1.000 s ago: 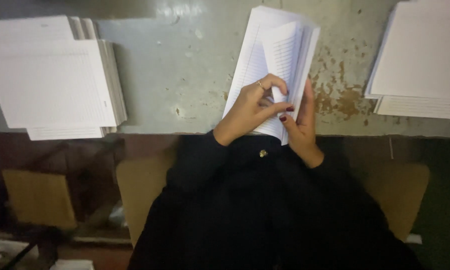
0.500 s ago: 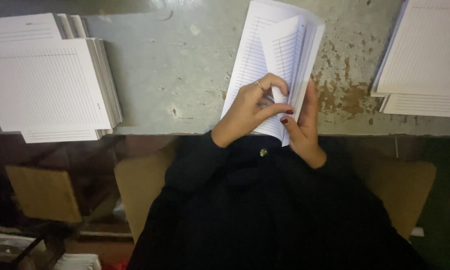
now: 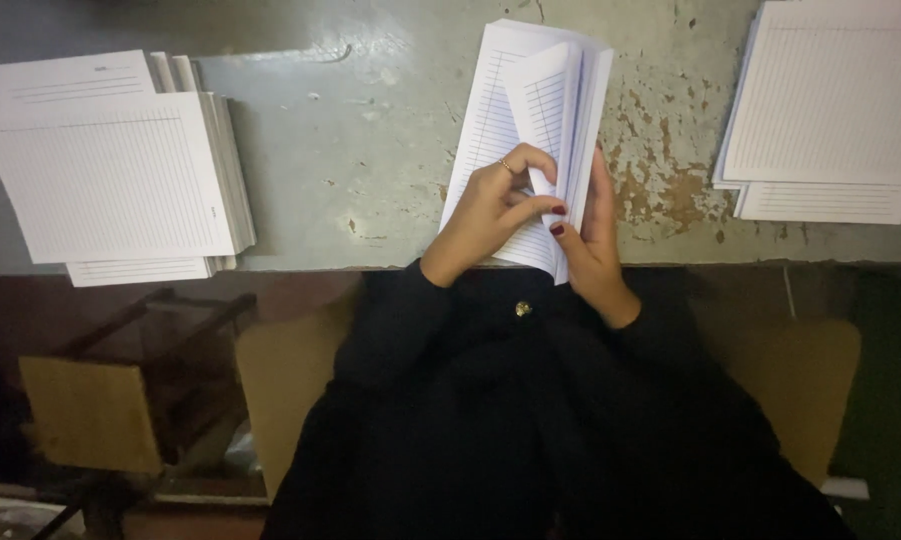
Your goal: A person is flipping through a stack of lined papers, likely for inspection or counting, and then aligning them into a neat pile on a work table.
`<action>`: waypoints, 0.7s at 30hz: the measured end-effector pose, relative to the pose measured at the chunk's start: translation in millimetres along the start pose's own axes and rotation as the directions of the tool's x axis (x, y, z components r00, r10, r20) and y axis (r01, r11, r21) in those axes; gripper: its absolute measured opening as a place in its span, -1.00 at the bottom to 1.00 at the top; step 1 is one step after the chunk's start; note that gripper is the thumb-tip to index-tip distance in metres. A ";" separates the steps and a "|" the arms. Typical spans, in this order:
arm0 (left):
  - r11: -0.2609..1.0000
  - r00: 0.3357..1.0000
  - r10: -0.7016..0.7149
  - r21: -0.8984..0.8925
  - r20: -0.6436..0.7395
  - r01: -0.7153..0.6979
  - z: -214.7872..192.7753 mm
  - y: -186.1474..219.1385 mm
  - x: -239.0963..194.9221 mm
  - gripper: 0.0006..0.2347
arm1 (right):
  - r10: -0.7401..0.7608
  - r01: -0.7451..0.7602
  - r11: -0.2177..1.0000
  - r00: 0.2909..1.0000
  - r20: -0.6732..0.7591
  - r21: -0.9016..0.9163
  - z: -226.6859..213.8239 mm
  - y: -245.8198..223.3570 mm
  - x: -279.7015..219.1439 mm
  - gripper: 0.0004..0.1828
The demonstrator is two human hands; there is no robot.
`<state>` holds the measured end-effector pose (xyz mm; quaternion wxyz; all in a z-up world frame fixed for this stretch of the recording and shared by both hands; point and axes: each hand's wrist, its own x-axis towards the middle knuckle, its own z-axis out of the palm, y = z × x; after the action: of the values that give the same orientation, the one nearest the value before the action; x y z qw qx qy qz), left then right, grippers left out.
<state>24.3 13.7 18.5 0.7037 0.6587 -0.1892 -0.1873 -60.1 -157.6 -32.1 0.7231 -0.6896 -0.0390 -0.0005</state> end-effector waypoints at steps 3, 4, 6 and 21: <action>1.000 1.000 0.002 0.012 -0.002 -0.002 0.2 -8.4 -0.5 -0.83 | 0.008 -0.009 0.999 1.000 0.011 0.038 3.5 -5.1 3.0 -0.12; 1.000 1.000 0.007 0.015 -0.002 -0.007 1.0 -11.7 -2.5 -0.83 | 0.003 -0.003 0.999 1.000 0.012 0.038 5.0 -7.1 2.9 -0.12; 0.995 1.000 -0.005 -0.103 -0.011 0.004 2.1 -18.4 -5.2 -0.61 | 0.003 -0.004 0.998 1.000 0.014 0.069 7.9 -11.7 3.6 -0.15; 0.967 0.981 0.183 0.193 -0.066 -0.168 5.8 7.3 -1.5 -0.88 | -0.029 0.026 0.997 0.999 0.035 0.071 -3.0 2.2 3.7 -0.15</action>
<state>20.1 10.0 26.2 0.6600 0.7096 -0.2341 -0.0780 -56.1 -160.2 -34.2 0.7461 -0.6630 -0.0616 0.0035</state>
